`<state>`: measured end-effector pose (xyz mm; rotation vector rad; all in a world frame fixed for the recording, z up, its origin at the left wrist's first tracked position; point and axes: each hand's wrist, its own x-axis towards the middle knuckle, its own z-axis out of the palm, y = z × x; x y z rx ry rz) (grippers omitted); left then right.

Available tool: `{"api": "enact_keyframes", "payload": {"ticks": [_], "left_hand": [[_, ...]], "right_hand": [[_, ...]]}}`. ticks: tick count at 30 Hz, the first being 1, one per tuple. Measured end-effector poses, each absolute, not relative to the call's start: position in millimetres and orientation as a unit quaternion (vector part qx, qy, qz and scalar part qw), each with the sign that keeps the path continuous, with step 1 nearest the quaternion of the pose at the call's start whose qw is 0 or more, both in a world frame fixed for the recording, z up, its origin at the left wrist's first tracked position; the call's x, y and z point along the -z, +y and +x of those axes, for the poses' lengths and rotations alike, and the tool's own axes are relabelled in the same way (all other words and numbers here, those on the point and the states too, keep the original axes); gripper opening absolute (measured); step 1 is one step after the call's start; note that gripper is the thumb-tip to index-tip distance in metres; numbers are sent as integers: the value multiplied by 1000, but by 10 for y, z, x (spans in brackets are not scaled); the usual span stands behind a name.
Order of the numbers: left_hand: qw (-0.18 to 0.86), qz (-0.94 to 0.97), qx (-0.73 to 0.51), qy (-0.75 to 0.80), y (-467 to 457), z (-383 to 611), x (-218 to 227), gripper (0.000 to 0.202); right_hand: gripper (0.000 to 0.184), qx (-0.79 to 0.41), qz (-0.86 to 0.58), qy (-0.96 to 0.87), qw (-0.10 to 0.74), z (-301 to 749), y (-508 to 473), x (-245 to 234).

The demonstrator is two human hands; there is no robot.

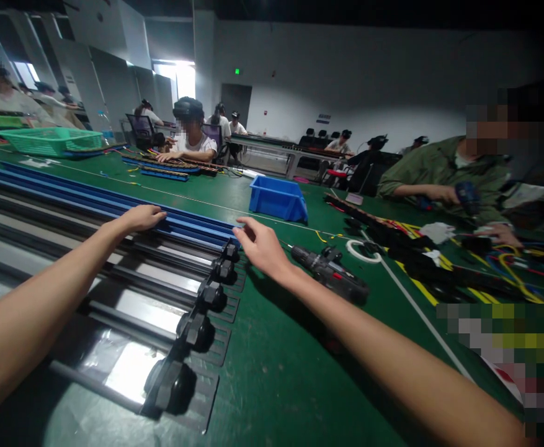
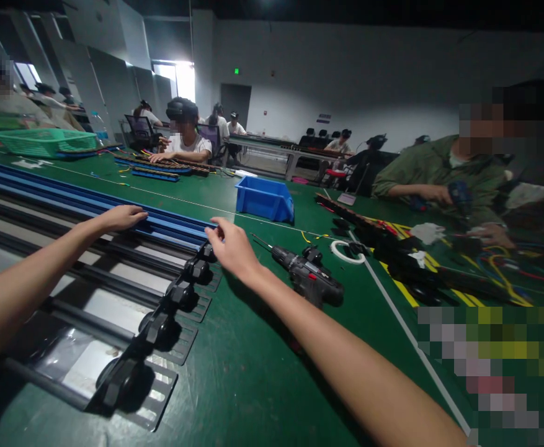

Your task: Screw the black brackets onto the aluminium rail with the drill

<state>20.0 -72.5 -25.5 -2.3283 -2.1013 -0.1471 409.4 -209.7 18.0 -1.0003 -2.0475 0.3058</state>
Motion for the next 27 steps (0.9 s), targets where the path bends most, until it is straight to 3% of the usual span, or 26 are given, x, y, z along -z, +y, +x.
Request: {"api": "enact_keyframes", "payload": {"ticks": [5,10,27], "left_hand": [[-13,-725,37,-687,-767,229,245,68],[-16,-735,12,-678,-831,292,188,68],[-25,-752,11,-659,-800,343,189,71]], "right_hand": [[44,-159,-311,-855,383,3643,-3208,-272],[61,-100,-225,-917,313,3271,-3882,25],[38,-15,-250,-910,331,3047,-3910,402]]}}
